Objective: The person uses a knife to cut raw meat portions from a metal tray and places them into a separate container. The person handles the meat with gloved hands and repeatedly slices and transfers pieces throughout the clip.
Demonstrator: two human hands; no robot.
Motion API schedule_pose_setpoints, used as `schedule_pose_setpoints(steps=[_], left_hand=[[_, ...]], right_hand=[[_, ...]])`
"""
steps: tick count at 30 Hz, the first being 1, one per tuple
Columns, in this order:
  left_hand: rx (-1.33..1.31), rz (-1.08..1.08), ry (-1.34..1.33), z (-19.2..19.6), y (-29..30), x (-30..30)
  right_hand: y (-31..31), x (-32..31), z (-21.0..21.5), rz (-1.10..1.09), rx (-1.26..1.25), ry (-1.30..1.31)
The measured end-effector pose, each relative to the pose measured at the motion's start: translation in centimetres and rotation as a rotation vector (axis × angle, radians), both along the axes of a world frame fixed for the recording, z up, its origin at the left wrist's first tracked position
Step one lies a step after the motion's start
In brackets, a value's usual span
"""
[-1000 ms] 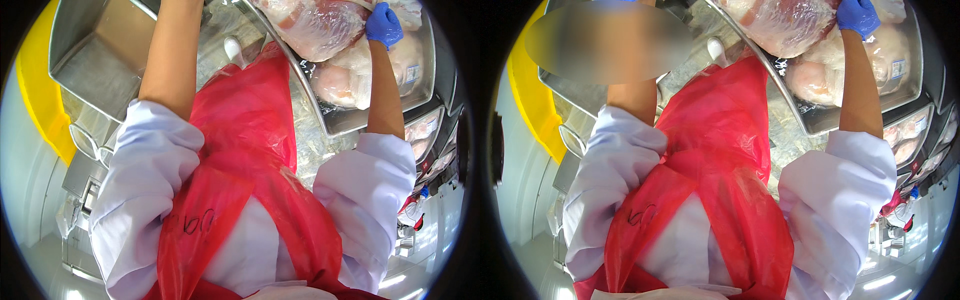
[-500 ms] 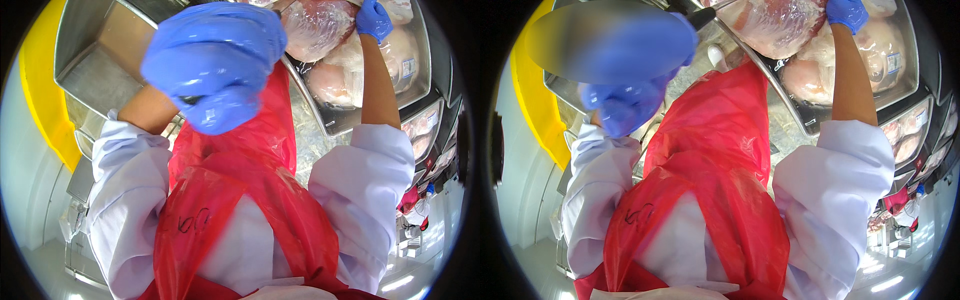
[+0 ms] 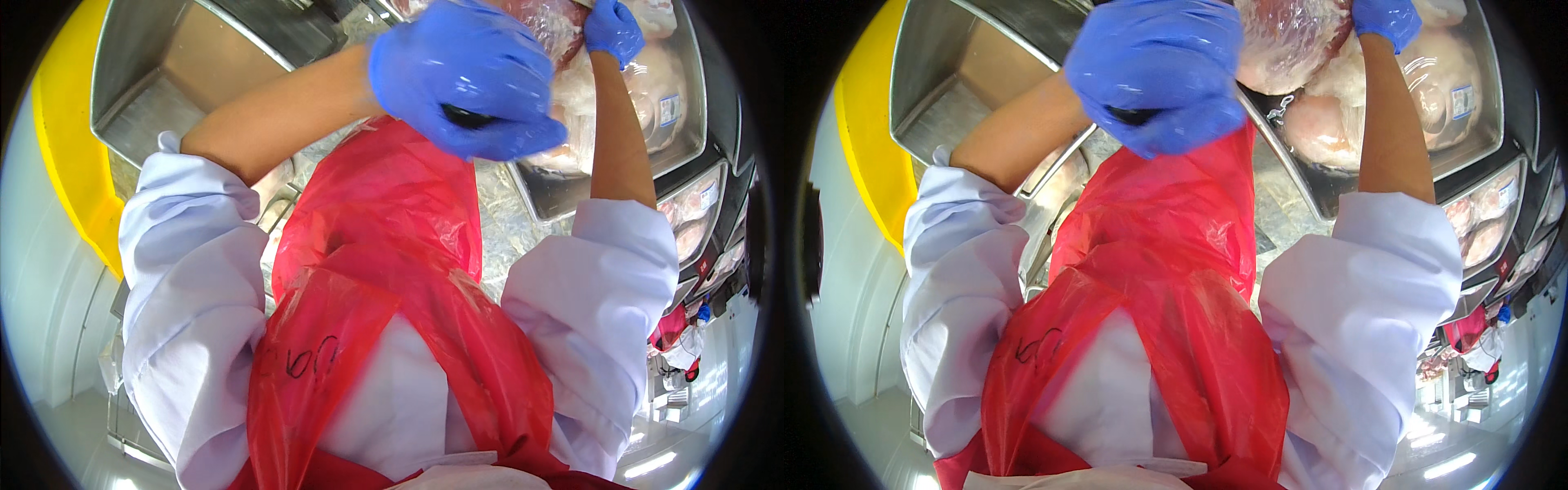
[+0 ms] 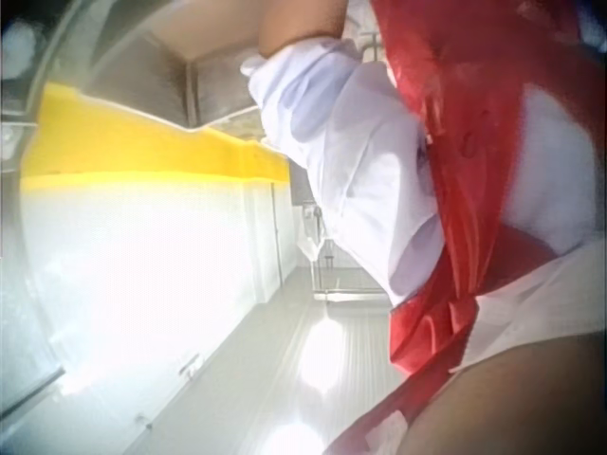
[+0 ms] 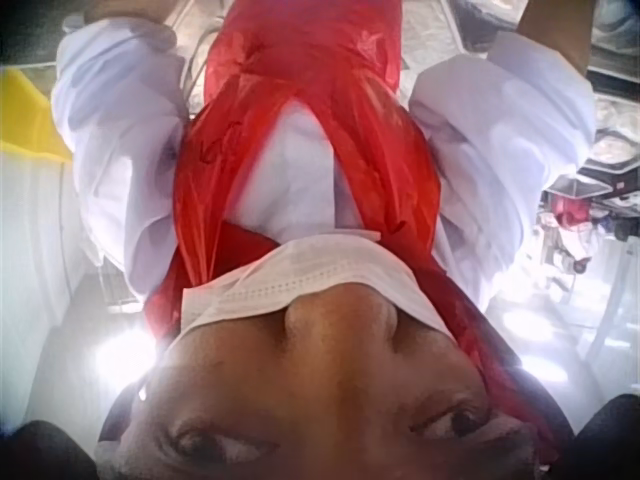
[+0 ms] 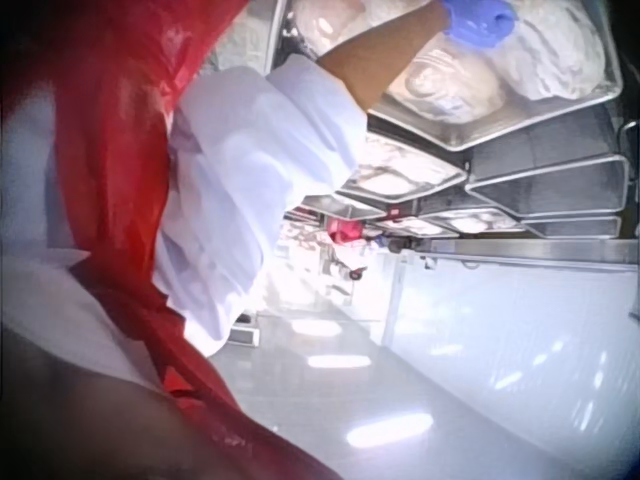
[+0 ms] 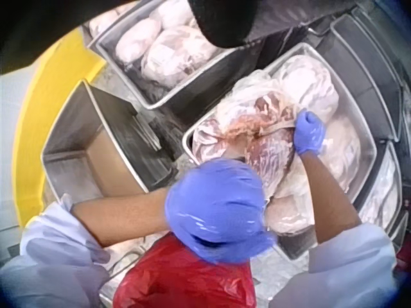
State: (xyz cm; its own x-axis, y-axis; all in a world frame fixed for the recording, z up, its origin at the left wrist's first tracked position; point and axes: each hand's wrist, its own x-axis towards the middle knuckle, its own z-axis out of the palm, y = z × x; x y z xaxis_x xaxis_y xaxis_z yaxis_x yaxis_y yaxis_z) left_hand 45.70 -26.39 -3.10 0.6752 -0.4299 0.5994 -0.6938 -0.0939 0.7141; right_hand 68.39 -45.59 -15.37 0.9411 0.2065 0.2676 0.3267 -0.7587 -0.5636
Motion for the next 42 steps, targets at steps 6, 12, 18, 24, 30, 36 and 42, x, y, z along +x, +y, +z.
schedule_pose_setpoints(steps=[6,12,18,24,30,36,42], left_hand=[[-0.227,0.301,0.064,-0.8,0.8,3.7],[-0.101,-0.005,0.074,3.1,1.7,-0.1],[0.023,0.73,0.308,6.5,0.9,-7.6],[0.609,0.735,1.195,10.3,3.5,-7.6],[0.988,0.359,0.863,12.5,10.0,-0.8],[1.543,-0.167,0.536,13.9,10.3,5.8],[0.95,0.564,0.802,8.6,7.8,-3.1]], right_hand=[[-0.2,-0.2,0.2,-0.011,0.023,0.036],[0.5,-0.8,1.4,-0.017,-0.034,0.021],[-0.9,0.3,-0.6,0.055,-0.144,-0.068],[-2.9,2.5,-3.6,0.181,-0.119,-0.159],[0.6,-0.4,0.6,0.064,-0.538,-0.179],[-0.1,0.0,-0.6,0.016,-0.361,-0.142],[1.8,-0.4,0.4,-0.094,-0.146,0.016]])
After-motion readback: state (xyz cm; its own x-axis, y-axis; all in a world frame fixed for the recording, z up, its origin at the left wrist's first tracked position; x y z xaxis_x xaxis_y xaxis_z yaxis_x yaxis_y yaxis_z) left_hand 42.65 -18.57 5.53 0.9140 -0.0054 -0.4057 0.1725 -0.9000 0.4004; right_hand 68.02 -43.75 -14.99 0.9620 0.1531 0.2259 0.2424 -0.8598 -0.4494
